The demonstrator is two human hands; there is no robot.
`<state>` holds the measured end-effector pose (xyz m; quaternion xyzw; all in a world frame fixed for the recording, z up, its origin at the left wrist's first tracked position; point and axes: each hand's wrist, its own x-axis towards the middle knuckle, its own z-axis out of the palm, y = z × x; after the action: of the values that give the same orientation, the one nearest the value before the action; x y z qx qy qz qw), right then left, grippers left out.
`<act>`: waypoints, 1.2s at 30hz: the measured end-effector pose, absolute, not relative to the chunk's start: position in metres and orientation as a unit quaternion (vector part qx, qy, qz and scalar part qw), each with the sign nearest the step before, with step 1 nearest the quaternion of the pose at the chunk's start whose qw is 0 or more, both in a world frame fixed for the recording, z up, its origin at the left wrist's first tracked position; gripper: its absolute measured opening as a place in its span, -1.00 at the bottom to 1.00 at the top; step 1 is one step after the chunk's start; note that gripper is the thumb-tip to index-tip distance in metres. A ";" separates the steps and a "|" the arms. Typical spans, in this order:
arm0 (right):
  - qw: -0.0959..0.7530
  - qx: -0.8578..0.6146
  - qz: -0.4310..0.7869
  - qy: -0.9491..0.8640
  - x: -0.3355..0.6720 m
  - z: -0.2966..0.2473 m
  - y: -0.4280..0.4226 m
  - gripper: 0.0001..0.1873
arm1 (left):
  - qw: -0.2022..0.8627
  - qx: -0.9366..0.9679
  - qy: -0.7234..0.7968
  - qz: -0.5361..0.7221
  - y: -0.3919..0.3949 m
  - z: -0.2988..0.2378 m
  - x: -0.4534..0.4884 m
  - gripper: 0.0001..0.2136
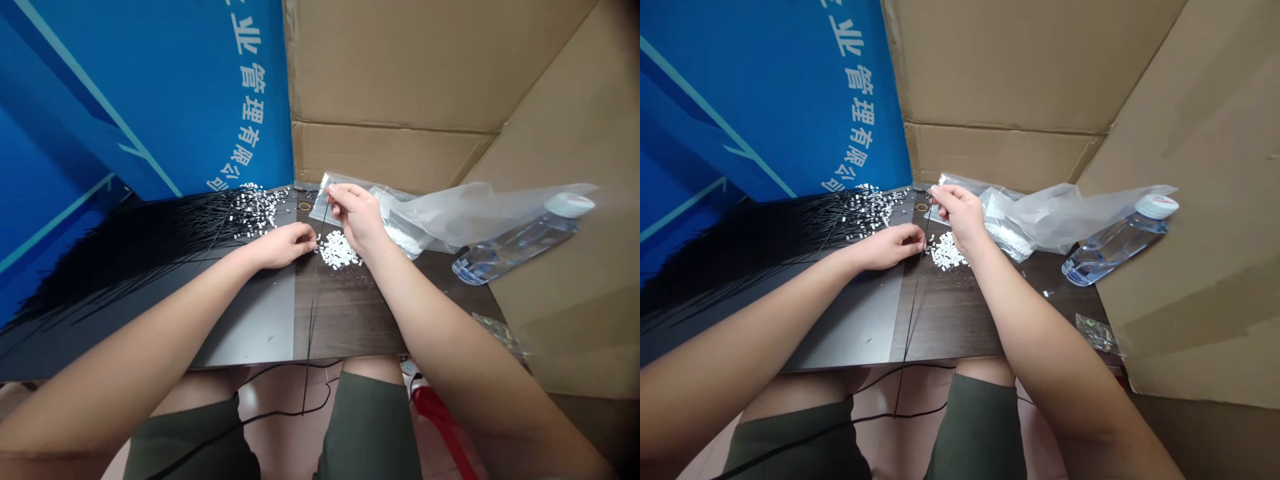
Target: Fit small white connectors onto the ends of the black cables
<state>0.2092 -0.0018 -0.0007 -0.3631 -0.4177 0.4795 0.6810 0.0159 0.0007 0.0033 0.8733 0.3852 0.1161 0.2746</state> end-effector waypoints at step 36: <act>0.579 -0.444 0.447 -0.517 0.193 -0.008 -0.019 -0.74 | 0.484 0.670 0.327 0.458 0.008 0.000 -0.010 -0.68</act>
<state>0.1930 -0.0185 -0.0083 -0.4442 -0.5167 0.4474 0.5793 -0.0098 0.0080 -0.0003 0.6702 0.3271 0.4582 0.4836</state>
